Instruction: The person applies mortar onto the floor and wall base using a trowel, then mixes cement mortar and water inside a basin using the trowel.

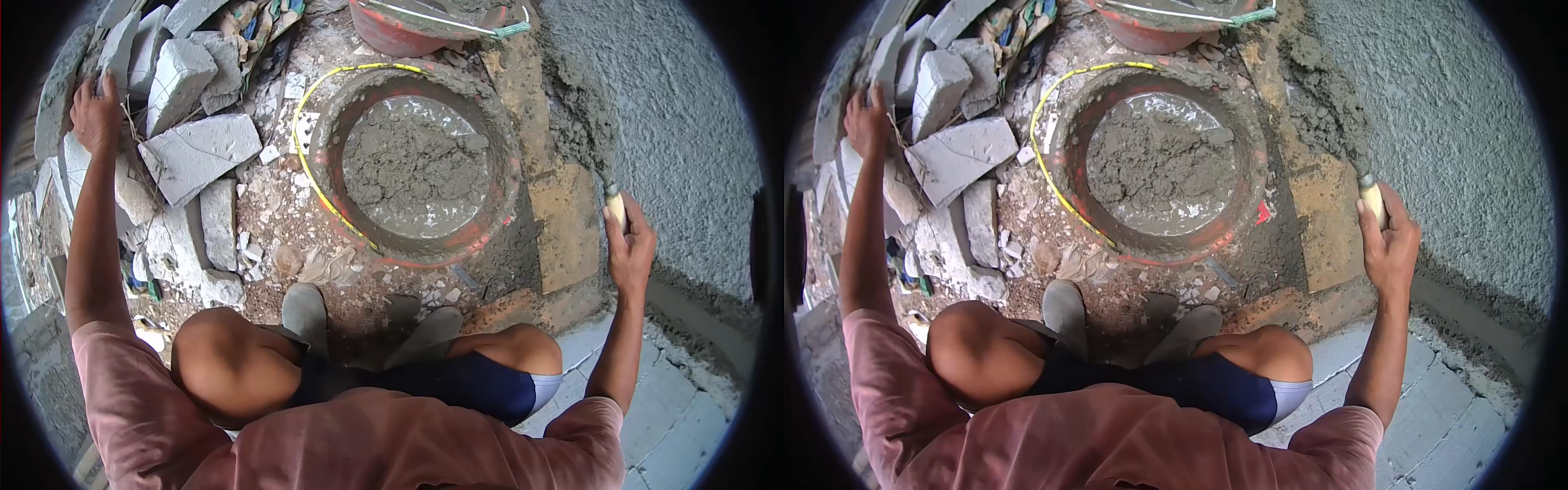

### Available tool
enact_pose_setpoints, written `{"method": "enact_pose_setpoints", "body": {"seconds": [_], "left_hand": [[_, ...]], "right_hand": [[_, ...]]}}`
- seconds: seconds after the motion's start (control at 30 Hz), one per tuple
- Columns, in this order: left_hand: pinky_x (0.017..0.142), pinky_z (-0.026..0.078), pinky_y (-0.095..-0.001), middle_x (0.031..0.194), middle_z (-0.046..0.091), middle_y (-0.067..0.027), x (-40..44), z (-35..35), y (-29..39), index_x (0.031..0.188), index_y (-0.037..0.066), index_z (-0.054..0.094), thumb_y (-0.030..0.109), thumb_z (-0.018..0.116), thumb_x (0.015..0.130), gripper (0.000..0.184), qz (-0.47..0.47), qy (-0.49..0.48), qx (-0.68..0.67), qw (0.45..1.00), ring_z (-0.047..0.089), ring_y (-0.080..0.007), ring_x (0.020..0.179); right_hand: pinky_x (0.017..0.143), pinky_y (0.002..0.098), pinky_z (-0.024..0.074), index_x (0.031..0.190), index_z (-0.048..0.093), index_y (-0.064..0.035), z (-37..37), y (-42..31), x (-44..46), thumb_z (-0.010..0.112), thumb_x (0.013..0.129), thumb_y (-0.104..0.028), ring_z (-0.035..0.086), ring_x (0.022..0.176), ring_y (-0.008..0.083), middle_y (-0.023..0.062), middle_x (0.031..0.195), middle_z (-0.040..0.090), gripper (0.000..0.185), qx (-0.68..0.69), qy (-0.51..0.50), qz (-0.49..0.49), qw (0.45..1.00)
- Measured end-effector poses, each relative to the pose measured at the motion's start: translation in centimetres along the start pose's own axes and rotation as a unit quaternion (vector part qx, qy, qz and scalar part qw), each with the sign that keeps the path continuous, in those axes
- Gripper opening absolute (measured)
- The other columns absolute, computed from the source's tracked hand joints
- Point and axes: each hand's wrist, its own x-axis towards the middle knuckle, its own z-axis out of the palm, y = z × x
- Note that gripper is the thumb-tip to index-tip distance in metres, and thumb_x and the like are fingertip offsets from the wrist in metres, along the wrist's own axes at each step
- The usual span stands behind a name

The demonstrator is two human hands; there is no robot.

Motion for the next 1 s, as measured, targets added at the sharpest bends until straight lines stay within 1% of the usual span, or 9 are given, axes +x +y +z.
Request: {"method": "enact_pose_setpoints", "body": {"seconds": [0.2, 0.3, 0.33, 0.43, 0.53, 0.63, 0.73, 0.83, 1.0], "left_hand": [[0.114, 0.041, -0.044, 0.15, 0.056, -0.0053, 0.0, 0.9, 0.0, 0.143, 0.026, 0.06, 0.067, 0.048, 0.096, 0.064, 0.004, -0.014, -0.013, 1.0, 0.05, -0.0317, 0.139], [0.114, 0.041, -0.0445, 0.15, 0.056, -0.005, -0.1, 0.6, 0.4, 0.142, 0.029, 0.06, 0.068, 0.048, 0.096, 0.061, -0.007, -0.015, -0.04, 0.999, 0.05, -0.032, 0.139], [0.114, 0.04, -0.0446, 0.151, 0.055, -0.0042, -0.1, 0.6, 0.3, 0.143, 0.032, 0.06, 0.068, 0.047, 0.096, 0.06, -0.007, -0.017, -0.046, 0.999, 0.05, -0.0318, 0.139], [0.115, 0.04, -0.0447, 0.151, 0.055, -0.0035, -0.2, 0.4, 0.7, 0.143, 0.032, 0.059, 0.069, 0.047, 0.096, 0.061, -0.013, -0.016, -0.034, 0.999, 0.049, -0.0314, 0.14], [0.112, 0.042, -0.045, 0.147, 0.059, -0.0071, -0.2, -0.5, 1.6, 0.14, 0.026, 0.062, 0.066, 0.049, 0.098, 0.059, 0.0, -0.012, -0.068, 0.998, 0.053, -0.0346, 0.135], [0.112, 0.043, -0.0456, 0.145, 0.06, -0.0066, -0.4, -1.3, 1.7, 0.14, 0.027, 0.062, 0.066, 0.05, 0.098, 0.059, -0.007, -0.021, -0.089, 0.996, 0.053, -0.0345, 0.135], [0.111, 0.044, -0.0461, 0.144, 0.061, -0.0064, -0.5, -1.9, 1.9, 0.139, 0.027, 0.063, 0.066, 0.051, 0.097, 0.059, -0.011, -0.008, -0.074, 0.997, 0.054, -0.0342, 0.134], [0.091, 0.051, -0.0447, 0.107, 0.069, -0.0104, -1.4, -6.1, 4.3, 0.107, 0.009, 0.072, 0.028, 0.066, 0.092, 0.025, -0.007, 0.112, -0.168, 0.979, 0.064, -0.0288, 0.105], [0.099, 0.046, -0.0474, 0.117, 0.063, -0.0115, -1.5, -8.1, 4.2, 0.112, 0.011, 0.07, 0.029, 0.062, 0.092, 0.028, -0.005, 0.036, -0.187, 0.982, 0.056, -0.0344, 0.117]], "right_hand": [[0.067, 0.0411, 0.0593, 0.125, 0.067, -0.0024, 1.0, -10.2, -1.2, 0.074, 0.09, -0.019, 0.072, 0.08, 0.0362, 0.0168, 0.099, 0.072, 0.039, -0.307, -0.138, -0.197, 0.921], [0.066, 0.0477, 0.0562, 0.128, 0.064, -0.005, 0.4, -13.2, 1.7, 0.073, 0.091, -0.018, 0.069, 0.074, 0.0374, 0.0161, 0.094, 0.067, 0.04, -0.31, -0.101, -0.253, 0.911], [0.06, 0.0439, 0.058, 0.125, 0.065, -0.0046, -0.3, -14.7, 2.8, 0.072, 0.091, -0.018, 0.071, 0.074, 0.0326, 0.0139, 0.092, 0.07, 0.037, -0.342, -0.094, -0.282, 0.892], [0.059, 0.0438, 0.0581, 0.115, 0.066, -0.0028, 2.0, -17.5, 3.8, 0.067, 0.095, -0.022, 0.072, 0.073, 0.0323, 0.0147, 0.09, 0.07, 0.028, -0.381, -0.141, -0.277, 0.871], [0.058, 0.0416, 0.0587, 0.093, 0.061, -0.0016, 8.8, -15.0, 0.5, 0.06, 0.096, -0.023, 0.073, 0.071, 0.0321, 0.0148, 0.079, 0.069, 0.022, -0.371, -0.253, -0.399, 0.799], [0.058, 0.0411, 0.0589, 0.094, 0.062, -0.0003, 7.1, -18.2, 1.2, 0.06, 0.093, -0.019, 0.073, 0.071, 0.0313, 0.0139, 0.077, 0.068, 0.019, -0.402, -0.306, -0.438, 0.744], [0.06, 0.0423, 0.0584, 0.11, 0.064, -0.0011, 3.6, -21.2, 4.2, 0.06, 0.09, -0.017, 0.072, 0.074, 0.0305, 0.014, 0.084, 0.068, 0.025, -0.439, -0.268, -0.392, 0.763], [0.062, 0.0432, 0.0589, 0.116, 0.065, -0.0029, 6.5, -19.0, 3.3, 0.062, 0.091, -0.018, 0.072, 0.076, 0.0302, 0.0137, 0.09, 0.069, 0.03, -0.455, -0.245, -0.351, 0.781], [0.063, 0.0408, 0.0607, 0.098, 0.066, 0.0, 10.3, -19.9, 1.8, 0.063, 0.086, -0.014, 0.075, 0.075, 0.0306, 0.0163, 0.084, 0.073, 0.019, -0.439, -0.387, -0.429, 0.688]]}}
